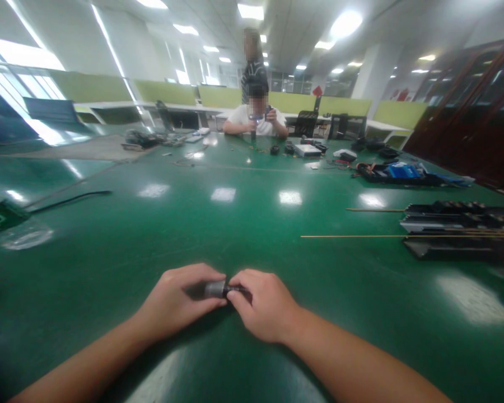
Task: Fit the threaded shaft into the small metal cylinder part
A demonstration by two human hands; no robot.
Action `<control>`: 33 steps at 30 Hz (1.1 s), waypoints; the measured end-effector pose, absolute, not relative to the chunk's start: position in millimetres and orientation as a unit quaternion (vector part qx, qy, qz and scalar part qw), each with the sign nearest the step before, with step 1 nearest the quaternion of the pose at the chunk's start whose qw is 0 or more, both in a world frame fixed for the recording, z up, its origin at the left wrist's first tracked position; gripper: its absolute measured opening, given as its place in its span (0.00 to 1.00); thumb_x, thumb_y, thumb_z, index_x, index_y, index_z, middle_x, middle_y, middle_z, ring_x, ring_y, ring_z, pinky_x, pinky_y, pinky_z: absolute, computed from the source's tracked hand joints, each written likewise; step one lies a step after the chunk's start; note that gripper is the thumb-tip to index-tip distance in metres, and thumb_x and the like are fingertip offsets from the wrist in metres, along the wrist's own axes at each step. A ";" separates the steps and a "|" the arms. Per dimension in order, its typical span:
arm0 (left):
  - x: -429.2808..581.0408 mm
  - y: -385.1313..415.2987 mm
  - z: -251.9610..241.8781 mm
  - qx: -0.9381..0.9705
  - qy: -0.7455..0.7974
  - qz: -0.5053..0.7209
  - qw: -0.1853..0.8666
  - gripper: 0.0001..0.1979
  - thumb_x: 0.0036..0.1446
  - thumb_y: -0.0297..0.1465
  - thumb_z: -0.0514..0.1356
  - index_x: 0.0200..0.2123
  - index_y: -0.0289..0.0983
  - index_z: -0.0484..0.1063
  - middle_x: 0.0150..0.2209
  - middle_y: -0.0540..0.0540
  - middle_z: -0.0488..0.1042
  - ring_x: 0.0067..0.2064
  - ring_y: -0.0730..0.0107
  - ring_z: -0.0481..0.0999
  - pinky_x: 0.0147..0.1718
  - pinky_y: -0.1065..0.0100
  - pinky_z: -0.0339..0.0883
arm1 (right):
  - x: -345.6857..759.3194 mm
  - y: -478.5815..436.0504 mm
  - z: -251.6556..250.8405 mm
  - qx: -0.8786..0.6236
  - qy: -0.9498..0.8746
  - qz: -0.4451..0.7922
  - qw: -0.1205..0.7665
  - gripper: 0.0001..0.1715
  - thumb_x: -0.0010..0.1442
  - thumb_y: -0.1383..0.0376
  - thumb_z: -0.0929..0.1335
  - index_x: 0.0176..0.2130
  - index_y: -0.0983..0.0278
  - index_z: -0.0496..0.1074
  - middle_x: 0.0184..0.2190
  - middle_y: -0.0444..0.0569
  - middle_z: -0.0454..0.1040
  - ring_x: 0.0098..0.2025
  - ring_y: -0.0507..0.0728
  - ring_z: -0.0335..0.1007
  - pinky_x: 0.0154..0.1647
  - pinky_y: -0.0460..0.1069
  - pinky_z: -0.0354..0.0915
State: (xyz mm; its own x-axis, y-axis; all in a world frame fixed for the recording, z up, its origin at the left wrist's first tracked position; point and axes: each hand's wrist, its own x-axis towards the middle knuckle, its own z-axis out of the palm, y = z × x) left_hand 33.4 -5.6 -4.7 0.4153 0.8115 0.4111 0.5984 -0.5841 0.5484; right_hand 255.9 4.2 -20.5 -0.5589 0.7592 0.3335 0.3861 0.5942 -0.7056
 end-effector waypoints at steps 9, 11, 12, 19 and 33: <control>34.2 -5.5 -5.8 0.823 0.429 0.337 0.158 0.13 0.51 0.34 0.72 0.41 0.43 0.78 0.36 0.54 0.80 0.37 0.74 0.79 0.38 0.74 0.70 | 257.0 4.2 -19.6 -0.341 -0.835 0.293 0.316 0.06 0.66 0.67 0.67 0.41 0.63 0.75 0.37 0.46 0.77 0.38 0.54 0.72 0.41 0.48 0.63; 33.9 -6.0 -5.8 0.823 0.429 0.338 0.157 0.14 0.51 0.34 0.72 0.41 0.43 0.78 0.36 0.53 0.80 0.37 0.74 0.79 0.38 0.74 0.70 | 256.8 4.2 -19.9 -0.343 -0.836 0.291 0.315 0.06 0.66 0.67 0.67 0.41 0.63 0.75 0.36 0.46 0.77 0.38 0.54 0.72 0.41 0.48 0.63; 33.7 -6.2 -5.9 0.823 0.428 0.337 0.157 0.14 0.51 0.34 0.72 0.41 0.43 0.78 0.36 0.53 0.80 0.37 0.74 0.79 0.38 0.74 0.70 | 256.7 4.1 -19.9 -0.343 -0.836 0.289 0.315 0.06 0.66 0.66 0.67 0.41 0.63 0.75 0.36 0.46 0.77 0.38 0.54 0.72 0.40 0.48 0.63; 32.4 -5.8 -7.4 0.828 0.423 0.339 0.146 0.14 0.51 0.35 0.71 0.42 0.43 0.78 0.37 0.53 0.80 0.37 0.74 0.79 0.39 0.74 0.71 | 256.1 4.1 -18.3 -0.342 -0.836 0.286 0.318 0.06 0.66 0.66 0.67 0.41 0.63 0.75 0.35 0.46 0.76 0.37 0.54 0.72 0.39 0.47 0.63; 31.4 -7.1 -4.5 0.827 0.426 0.339 0.142 0.13 0.52 0.36 0.71 0.41 0.41 0.79 0.37 0.49 0.81 0.37 0.69 0.80 0.38 0.71 0.73 | 256.9 3.7 -15.6 -0.335 -0.839 0.285 0.321 0.05 0.65 0.67 0.68 0.41 0.63 0.75 0.35 0.46 0.76 0.37 0.53 0.71 0.39 0.47 0.63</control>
